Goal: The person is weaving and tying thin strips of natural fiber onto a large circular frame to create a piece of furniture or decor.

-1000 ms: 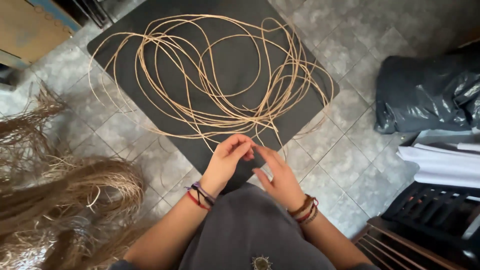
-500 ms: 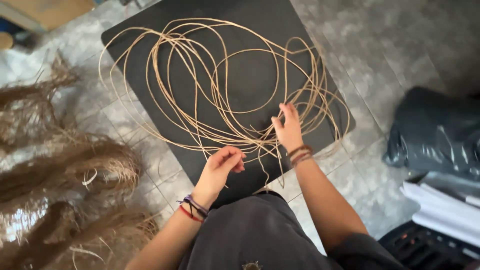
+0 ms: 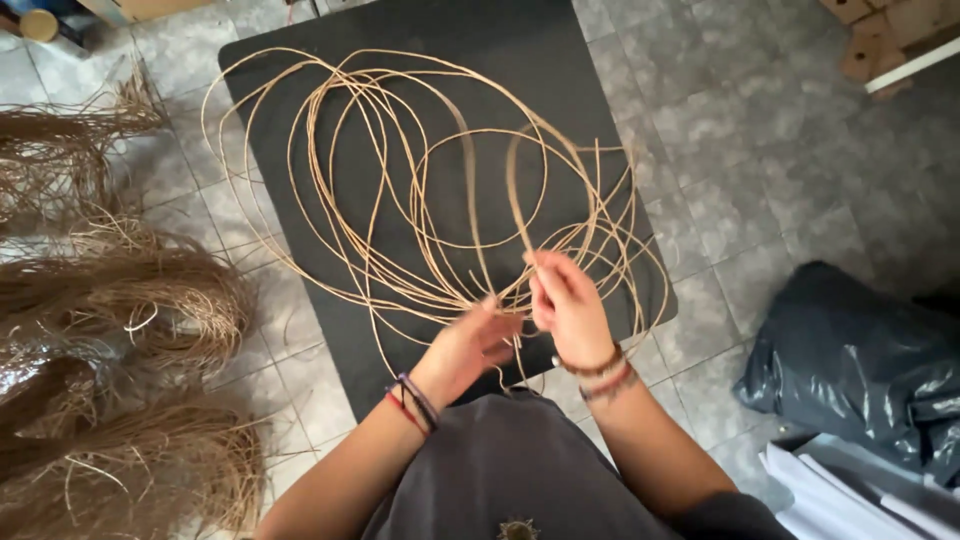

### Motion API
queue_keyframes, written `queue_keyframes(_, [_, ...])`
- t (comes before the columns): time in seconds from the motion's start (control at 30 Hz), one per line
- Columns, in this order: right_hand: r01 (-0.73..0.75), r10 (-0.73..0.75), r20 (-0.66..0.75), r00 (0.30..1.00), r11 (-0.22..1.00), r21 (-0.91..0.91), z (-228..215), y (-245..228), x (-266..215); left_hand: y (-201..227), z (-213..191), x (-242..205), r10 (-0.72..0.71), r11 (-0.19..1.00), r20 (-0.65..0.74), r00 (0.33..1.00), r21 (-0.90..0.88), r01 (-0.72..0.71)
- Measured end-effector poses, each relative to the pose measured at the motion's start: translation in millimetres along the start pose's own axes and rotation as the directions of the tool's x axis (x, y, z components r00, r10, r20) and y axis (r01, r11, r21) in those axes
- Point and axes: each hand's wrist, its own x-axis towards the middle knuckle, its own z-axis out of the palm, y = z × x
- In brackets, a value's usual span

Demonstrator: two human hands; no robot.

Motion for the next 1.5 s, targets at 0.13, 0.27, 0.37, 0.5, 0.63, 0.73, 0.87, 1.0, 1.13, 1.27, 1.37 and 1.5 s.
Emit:
queue_keyframes(0.13, [0.024,-0.013,0.051,0.999,0.973,-0.229,-21,-9,-31,24,23,9,0.29,0.955,0.144,0.946,-0.1,-0.278])
queue_keyframes(0.27, [0.067,0.043,0.152,0.987,0.756,-0.651,-40,-10,-45,45,40,14,0.48,0.874,0.166,0.862,0.001,-0.486])
queue_keyframes(0.37, [0.067,0.022,0.133,0.991,0.777,-0.626,-18,-39,-50,36,41,16,0.555,0.782,0.256,0.791,0.164,-0.602])
queue_keyframes(0.5, [0.076,-0.054,0.196,0.979,0.992,-0.104,17,-82,-45,40,79,-46,0.43,-0.175,0.635,0.642,0.757,-0.63])
queue_keyframes(0.63, [0.106,-0.119,0.231,0.966,0.992,0.069,14,-86,-27,12,33,-7,0.309,-0.567,0.672,0.673,0.698,-0.437])
queue_keyframes(0.73, [0.325,-0.239,0.277,0.931,0.886,-0.33,2,-75,-31,41,60,-31,0.341,-0.4,0.617,0.709,0.778,-0.484])
queue_keyframes(0.87, [0.342,-0.009,0.371,0.929,0.406,-0.847,-27,-49,-44,81,78,-35,0.554,0.768,0.383,0.739,0.106,-0.631])
queue_keyframes(1.0, [0.303,0.096,0.323,0.942,0.175,-0.937,-42,-46,-49,121,60,-23,0.675,0.737,0.203,0.709,-0.218,-0.639])
queue_keyframes(1.13, [0.277,0.058,0.323,0.945,0.382,-0.881,-17,-61,-53,112,75,-35,0.695,0.702,0.299,0.653,-0.091,-0.706])
queue_keyframes(1.27, [0.258,-0.004,0.401,0.916,0.769,-0.584,-3,-52,-46,73,95,-45,0.66,0.559,0.371,0.654,0.339,-0.757])
queue_keyframes(1.37, [0.327,-0.043,0.377,0.925,0.597,-0.733,-8,-67,-52,58,84,-31,0.634,0.66,0.311,0.708,0.261,-0.705])
queue_keyframes(1.5, [0.32,0.238,0.358,0.903,0.185,-0.929,-48,-105,-70,81,53,-19,0.66,0.746,0.161,0.734,-0.017,-0.666])
